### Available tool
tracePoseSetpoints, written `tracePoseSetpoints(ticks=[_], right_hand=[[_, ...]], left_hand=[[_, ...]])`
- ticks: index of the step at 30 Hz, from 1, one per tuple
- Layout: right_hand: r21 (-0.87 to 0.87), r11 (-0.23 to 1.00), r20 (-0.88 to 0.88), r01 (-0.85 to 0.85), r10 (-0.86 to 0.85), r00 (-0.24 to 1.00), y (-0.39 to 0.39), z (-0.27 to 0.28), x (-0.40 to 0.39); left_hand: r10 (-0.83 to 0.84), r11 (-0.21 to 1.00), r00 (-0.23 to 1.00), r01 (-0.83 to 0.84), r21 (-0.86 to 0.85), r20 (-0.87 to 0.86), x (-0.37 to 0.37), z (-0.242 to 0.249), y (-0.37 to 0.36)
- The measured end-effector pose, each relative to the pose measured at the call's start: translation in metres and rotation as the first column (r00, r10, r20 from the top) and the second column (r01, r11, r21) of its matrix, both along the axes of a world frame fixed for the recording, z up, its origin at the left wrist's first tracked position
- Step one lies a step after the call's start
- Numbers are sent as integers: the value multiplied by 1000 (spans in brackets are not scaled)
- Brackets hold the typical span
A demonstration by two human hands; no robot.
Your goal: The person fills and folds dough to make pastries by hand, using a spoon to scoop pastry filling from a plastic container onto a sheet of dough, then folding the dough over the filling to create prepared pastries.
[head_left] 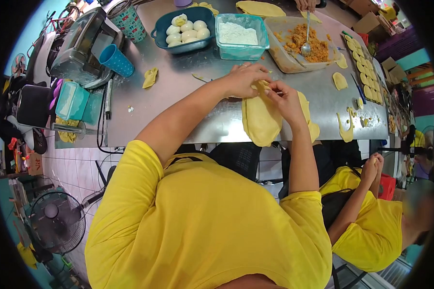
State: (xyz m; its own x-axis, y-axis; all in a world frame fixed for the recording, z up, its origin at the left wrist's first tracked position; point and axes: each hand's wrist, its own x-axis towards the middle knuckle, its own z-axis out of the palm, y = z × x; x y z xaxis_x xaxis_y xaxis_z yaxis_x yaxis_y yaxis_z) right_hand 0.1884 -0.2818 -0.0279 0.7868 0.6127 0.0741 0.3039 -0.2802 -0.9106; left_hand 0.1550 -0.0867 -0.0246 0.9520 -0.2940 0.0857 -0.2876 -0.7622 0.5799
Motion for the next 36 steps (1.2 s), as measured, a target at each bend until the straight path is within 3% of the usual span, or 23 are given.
tracePoseSetpoints(ticks=[2, 4, 8, 10, 12, 14, 16, 20, 22, 23, 25, 26, 28, 29, 30, 32, 34, 36], right_hand=[[7, 1000, -31, 9, -9, 999, 2, 5, -3], [9, 1000, -71, 23, -23, 997, 4, 11, -10], [172, 977, -374, 124, -52, 926, 9, 28, -21], [240, 957, -485, 164, -28, 874, 9, 29, -23], [215, 959, -551, 185, -38, 834, 7, 31, -24], [242, 954, -554, 178, -14, 832, 7, 41, -35], [275, 944, -560, 181, 4, 829, 14, 43, -45], [359, 910, -527, 208, 14, 850, 28, 42, -63], [372, 907, -521, 198, 28, 853, 30, 49, -75], [372, 904, -488, 208, 0, 873, 31, 56, -82], [369, 906, -452, 209, -21, 892, 32, 68, -94], [369, 908, -442, 201, -19, 897, 31, 72, -98], [360, 914, -431, 185, -12, 902, 31, 83, -105], [374, 916, -405, 144, 22, 914, 32, 88, -109], [386, 917, -379, 103, 56, 924, 36, 93, -111], [383, 921, -348, 72, 72, 935, 49, 101, -116], [391, 920, -305, 39, 90, 948, 67, 107, -116], [321, 947, -241, -7, 89, 967, 91, 110, -110]], left_hand=[[-44, 999, 999, 44, -8, -6, 4, 2, 4], [-79, 980, 994, 91, 176, -73, 4, 11, 5], [-40, 987, 994, 55, 151, -97, 0, 12, 10], [-155, 970, 984, 135, -201, -89, -4, 8, 13], [-201, 966, 970, 172, -193, -140, -7, 10, 19], [-246, 960, 951, 213, -182, -185, -11, 16, 22], [-176, 982, 982, 170, -79, -72, -21, 19, 21], [-244, 969, 967, 245, -9, 69, -30, 24, 25], [-390, 911, 919, 376, -168, -63, -36, 33, 33], [-389, 912, 919, 374, -170, -64, -42, 32, 35], [-451, 699, 852, 152, -699, -267, -61, 31, 35], [-446, 698, 856, 148, -701, -263, -72, 29, 35], [-441, 512, 801, -147, -846, -406, -95, 24, 32], [-432, 415, 853, -101, -904, -293, -106, 26, 31], [-427, 405, 856, -107, -908, -291, -115, 32, 34], [-368, 261, 887, -190, -946, -279, -132, 46, 46], [-307, 250, 907, -214, -944, -287, -144, 55, 67], [-138, 198, 970, -171, -965, -200, -153, 67, 86]])
